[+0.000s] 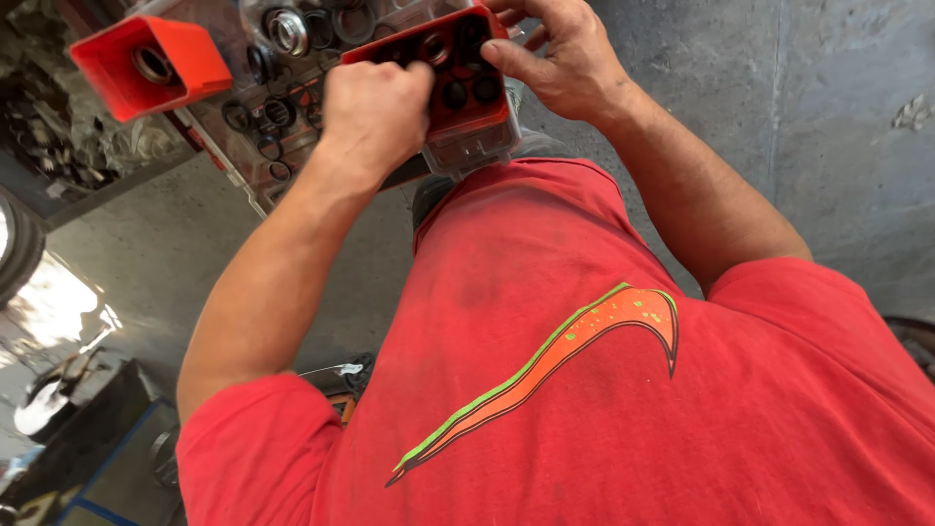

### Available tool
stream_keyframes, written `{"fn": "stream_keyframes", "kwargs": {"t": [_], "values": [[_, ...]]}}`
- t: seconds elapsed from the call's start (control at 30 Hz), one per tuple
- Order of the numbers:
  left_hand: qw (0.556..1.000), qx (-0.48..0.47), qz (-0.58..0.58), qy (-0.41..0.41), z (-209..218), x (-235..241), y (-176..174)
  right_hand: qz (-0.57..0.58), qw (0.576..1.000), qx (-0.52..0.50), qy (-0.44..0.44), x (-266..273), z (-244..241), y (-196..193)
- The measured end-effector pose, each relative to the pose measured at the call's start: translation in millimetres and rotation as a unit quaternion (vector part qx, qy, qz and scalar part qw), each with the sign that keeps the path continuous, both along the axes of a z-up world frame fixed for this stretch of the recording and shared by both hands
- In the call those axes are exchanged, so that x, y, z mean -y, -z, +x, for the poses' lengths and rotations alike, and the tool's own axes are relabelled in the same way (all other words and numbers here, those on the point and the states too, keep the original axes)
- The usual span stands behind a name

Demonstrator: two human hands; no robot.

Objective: The person organizes various mechanical seals and O-rings from a red plastic bin into a clear plastic organizer case. They pick up the parts, inspect them, and place them into designated slots within the case.

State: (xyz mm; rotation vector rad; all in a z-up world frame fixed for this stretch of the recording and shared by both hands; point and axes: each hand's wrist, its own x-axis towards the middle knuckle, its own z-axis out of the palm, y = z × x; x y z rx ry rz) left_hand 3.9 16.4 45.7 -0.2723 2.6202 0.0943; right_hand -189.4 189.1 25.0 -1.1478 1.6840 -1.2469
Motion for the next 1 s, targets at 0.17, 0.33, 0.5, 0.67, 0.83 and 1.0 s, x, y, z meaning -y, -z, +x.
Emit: {"fn": "stream_keyframes", "kwargs": {"t": [0.17,0.33,0.5,0.67,0.83,1.0], "values": [[0.99,-0.001,0.076,-0.117,11,16,-45,-0.011,1.0,0.008,-0.001,-1,-2,8],[0.802,-0.038,0.432,-0.41,19,19,-74,-0.013,1.0,0.019,-0.018,3,-5,0],[0.599,-0.055,0.621,-0.502,36,18,-75,0.006,0.999,0.019,-0.029,4,-6,-5],[0.803,-0.039,0.405,-0.435,32,15,-64,0.008,0.999,0.015,-0.03,5,-8,-6],[0.96,0.111,0.068,-0.248,-6,-3,-56,0.004,1.0,0.005,-0.027,2,-5,9],[0.988,0.026,-0.009,-0.15,-25,-17,21,0.002,1.0,-0.001,-0.023,-1,-4,10]]}}
